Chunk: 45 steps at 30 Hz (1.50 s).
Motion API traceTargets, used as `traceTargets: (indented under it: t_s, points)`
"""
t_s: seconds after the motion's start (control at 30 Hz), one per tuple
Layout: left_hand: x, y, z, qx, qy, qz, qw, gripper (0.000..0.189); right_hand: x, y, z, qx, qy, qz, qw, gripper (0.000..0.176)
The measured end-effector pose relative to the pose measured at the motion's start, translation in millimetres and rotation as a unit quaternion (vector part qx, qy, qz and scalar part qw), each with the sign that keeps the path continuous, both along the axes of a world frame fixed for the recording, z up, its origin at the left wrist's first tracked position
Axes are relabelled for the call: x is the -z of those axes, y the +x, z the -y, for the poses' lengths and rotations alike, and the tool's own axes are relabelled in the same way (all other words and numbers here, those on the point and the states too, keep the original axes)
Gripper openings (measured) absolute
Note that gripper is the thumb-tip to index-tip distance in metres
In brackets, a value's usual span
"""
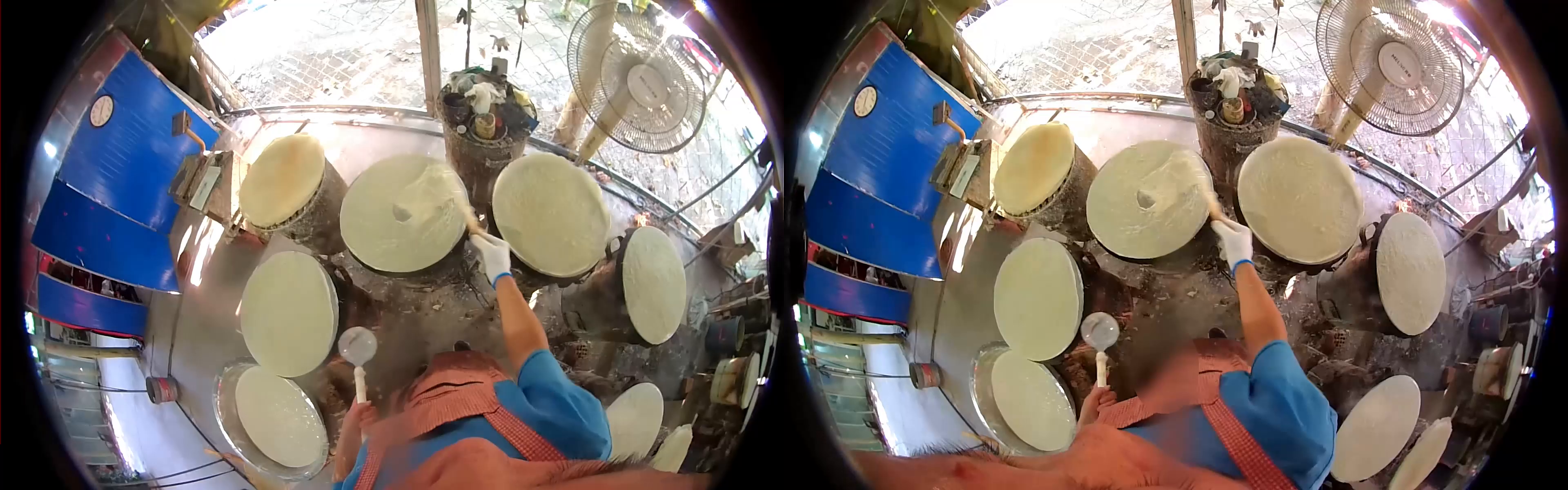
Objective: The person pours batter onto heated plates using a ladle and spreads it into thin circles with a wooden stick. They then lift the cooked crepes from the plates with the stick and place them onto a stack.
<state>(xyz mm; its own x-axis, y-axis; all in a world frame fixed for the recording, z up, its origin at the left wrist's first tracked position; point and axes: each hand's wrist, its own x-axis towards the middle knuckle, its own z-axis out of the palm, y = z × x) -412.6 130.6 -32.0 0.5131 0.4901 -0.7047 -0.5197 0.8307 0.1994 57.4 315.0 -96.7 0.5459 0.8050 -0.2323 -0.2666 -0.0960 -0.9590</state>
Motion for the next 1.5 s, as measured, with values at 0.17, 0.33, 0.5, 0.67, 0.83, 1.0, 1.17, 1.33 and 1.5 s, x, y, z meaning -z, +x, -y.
traceTargets:
  t_s: [0.17,0.33,0.5,0.67,0.83,1.0,1.17,1.33,1.5]
  points:
    - [-8.6,-4.7,-7.4,-0.089,-0.112,0.128,0.981,0.035,40.9,-79.9,43.3,-0.026,0.013,-0.043,0.999,0.031]
    - [12.0,-17.2,-21.6,-0.062,-0.128,0.196,0.970,0.033,-4.5,-3.6,31.3,-0.060,-0.054,0.229,0.970,0.038]
    - [-1.0,5.1,-59.1,-0.035,-0.122,0.102,0.987,0.029,-4.4,32.0,-45.7,-0.047,-0.178,0.603,0.776,0.031]
    - [-16.4,44.3,-119.3,0.037,-0.016,-0.047,0.998,0.038,-28.1,29.3,-1.0,-0.168,-0.086,0.713,0.675,0.030]
    - [17.5,86.5,-203.2,-0.017,0.115,0.038,0.992,0.018,9.2,38.1,17.7,-0.080,-0.167,0.699,0.691,0.038]
    - [-12.7,160.7,-243.2,-0.020,0.156,-0.050,0.986,0.024,-1.2,47.7,55.3,-0.042,-0.137,0.680,0.719,0.034]
    - [7.2,232.2,-253.4,-0.013,0.078,-0.177,0.981,0.020,-10.9,-31.0,100.8,-0.120,-0.212,0.675,0.697,0.028]
    - [-13.3,144.4,-176.5,0.024,0.223,0.017,0.974,0.010,-13.8,-62.3,144.7,-0.058,-0.027,0.623,0.779,0.035]
    - [-2.3,90.2,-120.0,0.015,0.012,0.086,0.996,0.014,-22.8,-100.8,172.4,-0.067,-0.001,0.594,0.801,0.047]
